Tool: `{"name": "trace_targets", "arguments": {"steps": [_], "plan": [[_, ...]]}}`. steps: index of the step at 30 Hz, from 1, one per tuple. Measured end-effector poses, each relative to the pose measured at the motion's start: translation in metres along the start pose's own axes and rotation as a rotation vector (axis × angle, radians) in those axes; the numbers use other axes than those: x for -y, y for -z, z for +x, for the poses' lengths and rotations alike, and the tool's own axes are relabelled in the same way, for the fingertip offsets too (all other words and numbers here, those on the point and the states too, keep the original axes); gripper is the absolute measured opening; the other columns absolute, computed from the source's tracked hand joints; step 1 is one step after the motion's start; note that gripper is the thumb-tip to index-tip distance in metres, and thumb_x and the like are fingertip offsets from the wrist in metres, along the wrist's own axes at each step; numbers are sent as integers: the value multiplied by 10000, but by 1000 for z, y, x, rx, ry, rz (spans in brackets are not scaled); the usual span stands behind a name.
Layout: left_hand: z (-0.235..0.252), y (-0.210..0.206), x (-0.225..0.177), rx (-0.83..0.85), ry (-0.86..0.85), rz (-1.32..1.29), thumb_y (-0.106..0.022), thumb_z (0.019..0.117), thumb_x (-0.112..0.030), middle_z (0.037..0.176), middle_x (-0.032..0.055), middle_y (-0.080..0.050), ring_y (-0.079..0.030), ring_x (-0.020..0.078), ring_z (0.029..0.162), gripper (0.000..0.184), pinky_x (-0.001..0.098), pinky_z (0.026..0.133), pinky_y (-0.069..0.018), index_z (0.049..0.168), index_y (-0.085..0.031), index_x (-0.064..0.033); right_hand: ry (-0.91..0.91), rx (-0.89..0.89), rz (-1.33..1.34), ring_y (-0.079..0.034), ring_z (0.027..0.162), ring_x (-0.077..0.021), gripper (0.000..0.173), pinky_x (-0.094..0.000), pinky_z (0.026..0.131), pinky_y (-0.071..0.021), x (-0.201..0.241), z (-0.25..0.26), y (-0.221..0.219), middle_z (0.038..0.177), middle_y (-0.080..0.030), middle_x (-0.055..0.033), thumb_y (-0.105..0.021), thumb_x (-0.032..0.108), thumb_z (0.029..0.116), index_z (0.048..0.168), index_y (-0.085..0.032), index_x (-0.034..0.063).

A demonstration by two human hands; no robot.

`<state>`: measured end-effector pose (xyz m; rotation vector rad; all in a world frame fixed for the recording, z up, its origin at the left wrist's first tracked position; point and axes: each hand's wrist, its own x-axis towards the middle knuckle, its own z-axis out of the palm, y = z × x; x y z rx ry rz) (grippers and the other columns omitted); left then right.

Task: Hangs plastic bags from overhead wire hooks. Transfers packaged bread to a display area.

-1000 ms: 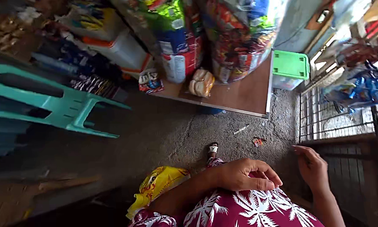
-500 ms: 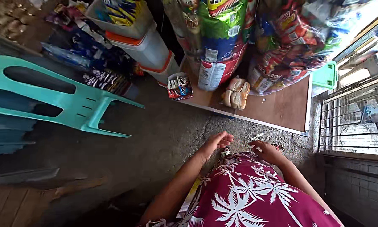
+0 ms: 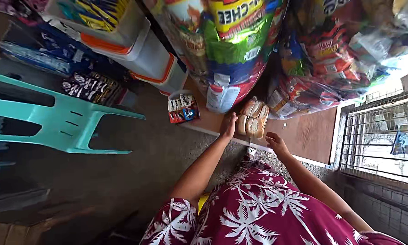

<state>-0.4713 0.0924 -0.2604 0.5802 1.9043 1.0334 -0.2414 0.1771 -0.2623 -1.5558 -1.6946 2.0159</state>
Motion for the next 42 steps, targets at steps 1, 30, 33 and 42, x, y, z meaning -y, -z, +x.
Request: {"name": "trace_targets", "arguments": {"steps": [1,30,33,42], "plan": [[11,-1,2,-4,-21,49,-206,1118,-435,1433,267,-550,-488,392,1371,670,572,1125,-362,1385,-553,73,-33,-9,52,-589,1268,-313,453,-452,1018,-517,6,12,1,1478,-504,-243,-512,157,1078,1479,-434,-39],[-3,4,-16,673,298,-80,-683,986,-237,1222,181,-628,-635,224,1058,597,393,927,-538,1459,-388,-21,-85,-234,651,-707,992,-235,829,-414,878,-611,-4,-42,-63,1192,-644,-187,-726,239,919,1536,-212,33],[-14,-4,-16,865,277,-198,-402,1069,-488,1222,94,-640,-631,154,1080,563,359,940,-541,1479,-401,-101,21,-368,659,-713,960,-170,863,-365,874,-612,-11,-85,-66,1157,-668,-131,-728,300,867,1530,-256,11],[-120,-83,-30,1119,117,32,-242,1121,-410,1226,62,-680,-681,120,1057,520,359,891,-593,1479,-436,-87,170,-988,794,-649,1156,-252,809,-419,1021,-536,-65,-221,-108,1326,-600,-263,-721,192,888,1523,-306,-88]]}}
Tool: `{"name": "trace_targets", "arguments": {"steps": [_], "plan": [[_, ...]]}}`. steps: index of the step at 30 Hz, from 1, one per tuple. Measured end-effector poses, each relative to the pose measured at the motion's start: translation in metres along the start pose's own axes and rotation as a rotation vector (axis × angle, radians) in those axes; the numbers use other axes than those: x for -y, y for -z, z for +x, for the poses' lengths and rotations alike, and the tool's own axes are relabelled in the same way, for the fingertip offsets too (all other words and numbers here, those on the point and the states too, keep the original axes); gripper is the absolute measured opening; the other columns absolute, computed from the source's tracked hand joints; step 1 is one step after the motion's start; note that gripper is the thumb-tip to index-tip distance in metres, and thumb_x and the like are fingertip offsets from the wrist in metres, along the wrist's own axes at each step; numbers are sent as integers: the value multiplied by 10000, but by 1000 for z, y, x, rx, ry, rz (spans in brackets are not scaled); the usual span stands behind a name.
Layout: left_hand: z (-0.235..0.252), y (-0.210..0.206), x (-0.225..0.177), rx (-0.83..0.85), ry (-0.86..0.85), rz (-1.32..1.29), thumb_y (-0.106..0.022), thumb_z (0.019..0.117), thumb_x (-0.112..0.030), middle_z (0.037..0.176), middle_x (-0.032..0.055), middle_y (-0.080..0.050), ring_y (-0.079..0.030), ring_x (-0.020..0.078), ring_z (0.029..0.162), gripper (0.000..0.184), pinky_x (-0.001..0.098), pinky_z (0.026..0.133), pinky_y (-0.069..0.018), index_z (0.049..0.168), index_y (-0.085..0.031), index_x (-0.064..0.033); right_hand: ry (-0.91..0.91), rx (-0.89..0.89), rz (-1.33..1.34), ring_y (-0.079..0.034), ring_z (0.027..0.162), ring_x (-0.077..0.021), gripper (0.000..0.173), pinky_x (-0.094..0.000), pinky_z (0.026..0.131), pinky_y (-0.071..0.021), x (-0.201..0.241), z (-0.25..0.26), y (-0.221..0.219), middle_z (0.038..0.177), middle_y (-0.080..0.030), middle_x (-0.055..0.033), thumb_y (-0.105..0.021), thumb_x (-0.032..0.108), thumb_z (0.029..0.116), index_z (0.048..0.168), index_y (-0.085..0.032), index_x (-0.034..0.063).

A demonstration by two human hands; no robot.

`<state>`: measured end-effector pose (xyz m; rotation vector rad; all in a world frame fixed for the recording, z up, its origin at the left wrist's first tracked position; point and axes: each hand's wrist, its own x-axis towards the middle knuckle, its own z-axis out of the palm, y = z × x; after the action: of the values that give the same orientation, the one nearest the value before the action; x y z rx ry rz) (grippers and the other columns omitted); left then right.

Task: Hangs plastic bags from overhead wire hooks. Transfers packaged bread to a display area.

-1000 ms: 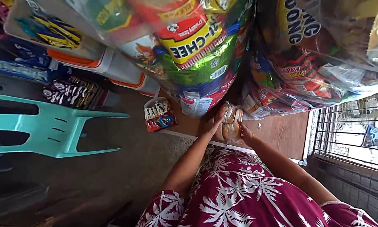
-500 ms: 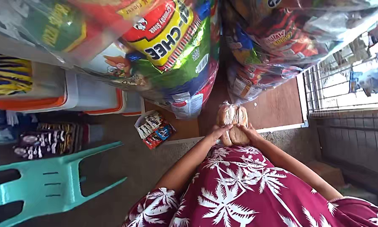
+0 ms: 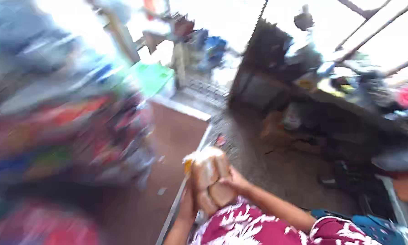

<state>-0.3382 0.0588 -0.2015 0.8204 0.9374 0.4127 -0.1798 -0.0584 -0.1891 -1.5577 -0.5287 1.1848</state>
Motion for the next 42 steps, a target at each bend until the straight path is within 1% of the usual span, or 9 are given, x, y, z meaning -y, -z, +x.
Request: {"name": "trace_targets", "arguments": {"steps": [6,10,13,15,20,24,30,36,42], "plan": [[40,-134,31,355,-107,212,-176,1091,-470,1285,34,-609,-618,26,1130,631,293,993,-536,1510,-278,-8,153,-286,150,-577,1285,-293,906,-448,1115,-459,-3,-53,117,1425,-530,-289,-709,246,873,1563,-222,-82],[48,-255,49,646,-68,199,-380,1028,-619,1223,19,-672,-669,76,1081,765,328,946,-577,1512,-288,-34,274,-497,169,-627,1200,-227,865,-410,1061,-508,16,-91,228,1349,-595,-246,-729,286,864,1516,-312,-100],[41,-342,51,707,-92,290,-733,665,-800,1296,89,-608,-659,99,1091,1337,332,917,-588,1556,-148,7,326,-622,174,-651,1157,-199,962,-398,1024,-539,39,-121,295,1328,-615,-217,-767,384,816,1519,-313,-92],[33,-393,45,766,-166,393,-808,571,-779,1347,122,-577,-641,108,1136,1442,325,944,-577,1564,-137,23,342,-731,167,-649,1157,-201,958,-393,1022,-541,59,-142,326,1337,-608,-222,-761,367,818,1523,-308,-95],[34,-472,51,980,-185,557,-838,722,-476,1334,126,-572,-635,149,1142,1165,359,961,-565,1565,-164,-36,228,-867,220,-670,1084,-192,721,-394,941,-577,64,-180,376,1293,-626,-163,-659,297,956,1542,-334,31],[53,-529,67,1095,-5,454,-580,873,-736,1212,18,-642,-659,114,1002,914,355,833,-584,1536,-287,-179,285,-958,344,-665,1089,-158,672,-388,921,-589,50,-198,412,1310,-614,-78,-559,383,1018,1581,-274,153],[71,-614,90,1184,258,407,-478,1062,-348,1014,14,-708,-705,114,848,431,316,755,-613,1458,-414,-189,501,-963,662,-708,1018,-154,630,-376,877,-618,25,-198,477,1177,-697,-30,-594,509,984,1510,-383,233],[104,-702,102,1354,251,383,-505,1053,-276,1105,43,-700,-718,148,921,517,345,829,-616,1528,-313,-210,621,-1070,840,-723,995,-174,474,-385,859,-625,36,-179,547,1127,-715,-59,-449,413,1052,1472,-414,194],[113,-782,103,1447,147,394,-439,1076,-181,1163,-8,-678,-695,73,979,507,274,886,-591,1556,-277,-185,567,-1268,658,-717,988,-134,997,-352,873,-623,56,-168,614,1133,-701,-21,-793,673,756,1468,-362,122]]}}
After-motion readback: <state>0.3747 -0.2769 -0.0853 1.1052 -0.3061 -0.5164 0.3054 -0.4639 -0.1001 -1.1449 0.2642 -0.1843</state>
